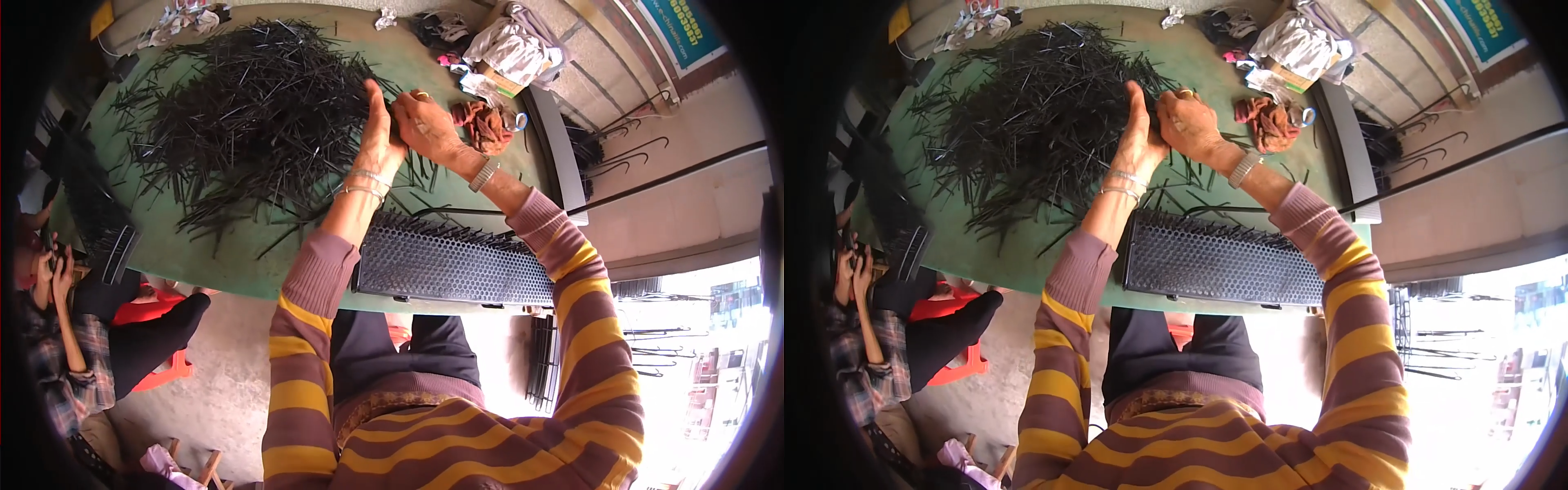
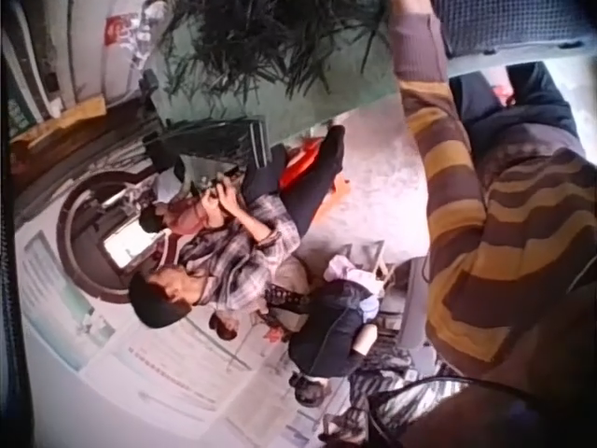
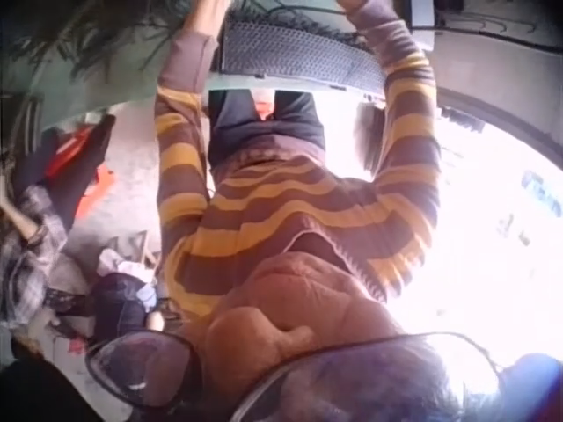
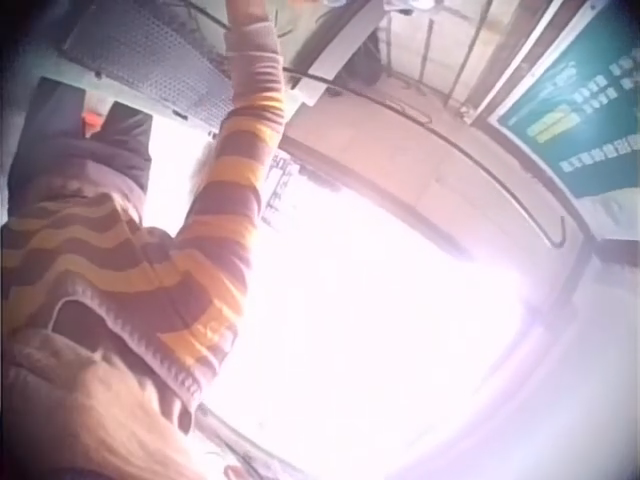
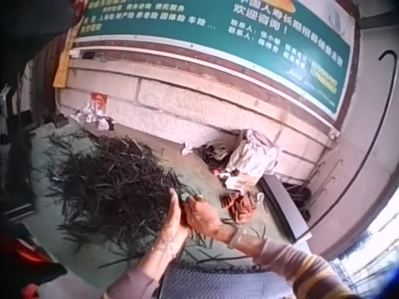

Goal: Manually inserting black plastic bristles into a perforated base plate to assemble a mat.

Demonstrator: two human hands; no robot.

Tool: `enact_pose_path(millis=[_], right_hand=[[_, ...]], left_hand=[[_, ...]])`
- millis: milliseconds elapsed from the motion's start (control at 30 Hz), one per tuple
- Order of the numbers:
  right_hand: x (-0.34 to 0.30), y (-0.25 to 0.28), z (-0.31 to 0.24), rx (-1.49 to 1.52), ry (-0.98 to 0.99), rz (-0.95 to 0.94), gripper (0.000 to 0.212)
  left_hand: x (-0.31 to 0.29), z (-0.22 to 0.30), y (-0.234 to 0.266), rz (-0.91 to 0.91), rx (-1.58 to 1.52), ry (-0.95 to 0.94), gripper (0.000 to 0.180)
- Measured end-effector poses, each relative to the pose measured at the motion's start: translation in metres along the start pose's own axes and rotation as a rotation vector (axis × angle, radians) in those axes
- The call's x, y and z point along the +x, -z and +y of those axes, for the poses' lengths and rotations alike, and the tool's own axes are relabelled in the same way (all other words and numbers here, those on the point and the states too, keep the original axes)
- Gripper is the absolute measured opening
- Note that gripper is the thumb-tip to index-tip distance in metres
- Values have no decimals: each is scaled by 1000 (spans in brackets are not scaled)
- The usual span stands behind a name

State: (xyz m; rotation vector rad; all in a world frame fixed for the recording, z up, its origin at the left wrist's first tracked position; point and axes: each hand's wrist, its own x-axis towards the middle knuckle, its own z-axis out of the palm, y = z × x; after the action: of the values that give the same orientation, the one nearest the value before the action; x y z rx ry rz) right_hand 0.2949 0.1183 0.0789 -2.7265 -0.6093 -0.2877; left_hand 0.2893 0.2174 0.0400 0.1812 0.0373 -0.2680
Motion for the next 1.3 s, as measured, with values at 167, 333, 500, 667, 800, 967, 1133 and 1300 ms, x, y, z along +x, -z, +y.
enact_pose_path(millis=[167,333,500,667,800,967,1133,1300], right_hand=[[29,22,6,179,310,-86,24],[7,74,-22,543,5,-516,89],[3,33,-3,196,305,-428,93],[8,19,-6,-61,305,-345,30],[6,24,-24,-188,253,-390,25],[8,25,2,-188,348,-298,32],[9,46,24,-107,384,-489,27],[20,44,37,343,32,-411,26]], left_hand=[[21,28,14,161,90,-123,25],[15,59,22,302,101,-223,20],[15,69,19,310,41,-274,28],[18,80,31,216,25,-264,38],[9,84,32,317,-43,-269,38],[15,74,16,294,-94,-311,29],[-7,132,46,113,-79,-428,19],[-25,135,60,290,73,-367,28]])
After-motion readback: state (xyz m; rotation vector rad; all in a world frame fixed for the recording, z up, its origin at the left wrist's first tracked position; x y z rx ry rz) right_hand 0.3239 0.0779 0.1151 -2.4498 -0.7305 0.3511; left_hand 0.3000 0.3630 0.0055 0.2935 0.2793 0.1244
